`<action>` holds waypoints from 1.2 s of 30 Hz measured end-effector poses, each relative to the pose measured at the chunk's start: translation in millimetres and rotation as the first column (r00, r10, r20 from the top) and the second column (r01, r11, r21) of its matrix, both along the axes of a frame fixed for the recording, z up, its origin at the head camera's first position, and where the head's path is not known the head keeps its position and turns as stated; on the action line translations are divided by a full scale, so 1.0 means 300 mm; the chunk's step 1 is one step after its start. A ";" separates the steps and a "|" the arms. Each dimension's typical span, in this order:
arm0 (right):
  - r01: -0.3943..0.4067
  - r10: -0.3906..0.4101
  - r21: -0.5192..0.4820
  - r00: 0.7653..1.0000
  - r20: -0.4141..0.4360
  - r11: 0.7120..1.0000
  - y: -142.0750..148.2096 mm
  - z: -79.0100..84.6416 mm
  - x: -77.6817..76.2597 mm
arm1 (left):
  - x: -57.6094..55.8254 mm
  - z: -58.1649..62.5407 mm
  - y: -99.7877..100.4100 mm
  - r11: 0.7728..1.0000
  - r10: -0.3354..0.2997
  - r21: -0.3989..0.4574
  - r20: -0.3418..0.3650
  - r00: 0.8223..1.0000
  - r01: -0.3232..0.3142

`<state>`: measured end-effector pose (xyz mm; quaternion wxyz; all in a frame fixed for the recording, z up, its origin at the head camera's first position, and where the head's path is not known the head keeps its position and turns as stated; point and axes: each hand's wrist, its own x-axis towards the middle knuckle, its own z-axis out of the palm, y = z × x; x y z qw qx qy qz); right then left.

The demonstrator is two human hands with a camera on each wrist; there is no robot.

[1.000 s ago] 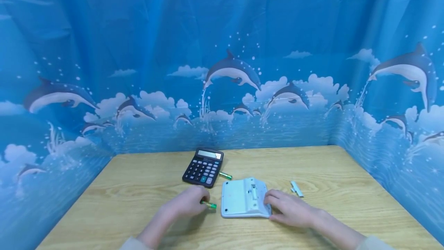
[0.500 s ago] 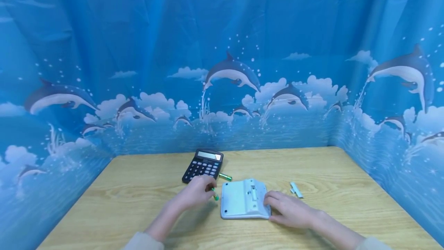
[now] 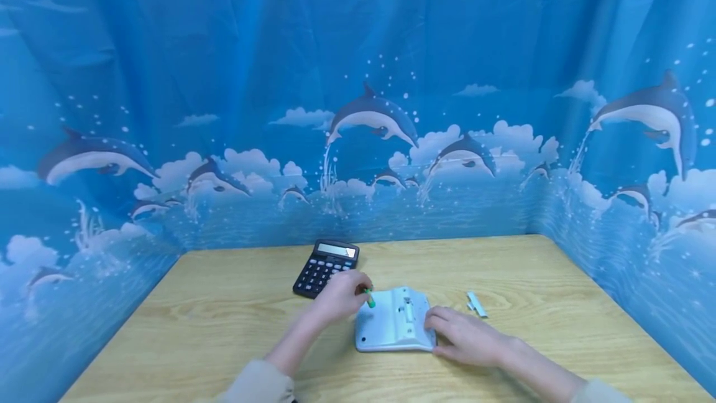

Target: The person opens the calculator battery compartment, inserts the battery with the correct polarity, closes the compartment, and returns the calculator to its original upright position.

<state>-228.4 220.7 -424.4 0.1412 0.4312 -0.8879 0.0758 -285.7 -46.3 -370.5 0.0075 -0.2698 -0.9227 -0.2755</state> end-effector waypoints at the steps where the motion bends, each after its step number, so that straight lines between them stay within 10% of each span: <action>1: 0.002 -0.002 0.001 1.000 0.001 1.000 -0.001 -0.001 0.001 | 0.002 0.001 0.010 1.000 -0.007 -0.002 0.008 1.000 0.007; 21: -0.014 0.014 0.005 1.000 -0.002 1.000 0.001 0.001 -0.002 | 0.011 0.025 0.146 0.994 -0.106 -0.020 -0.046 0.993 0.105; 36: 0.010 -0.011 0.019 0.998 0.058 1.000 0.000 0.011 -0.004 | 0.003 0.006 0.207 0.995 -0.096 0.026 0.100 0.990 0.094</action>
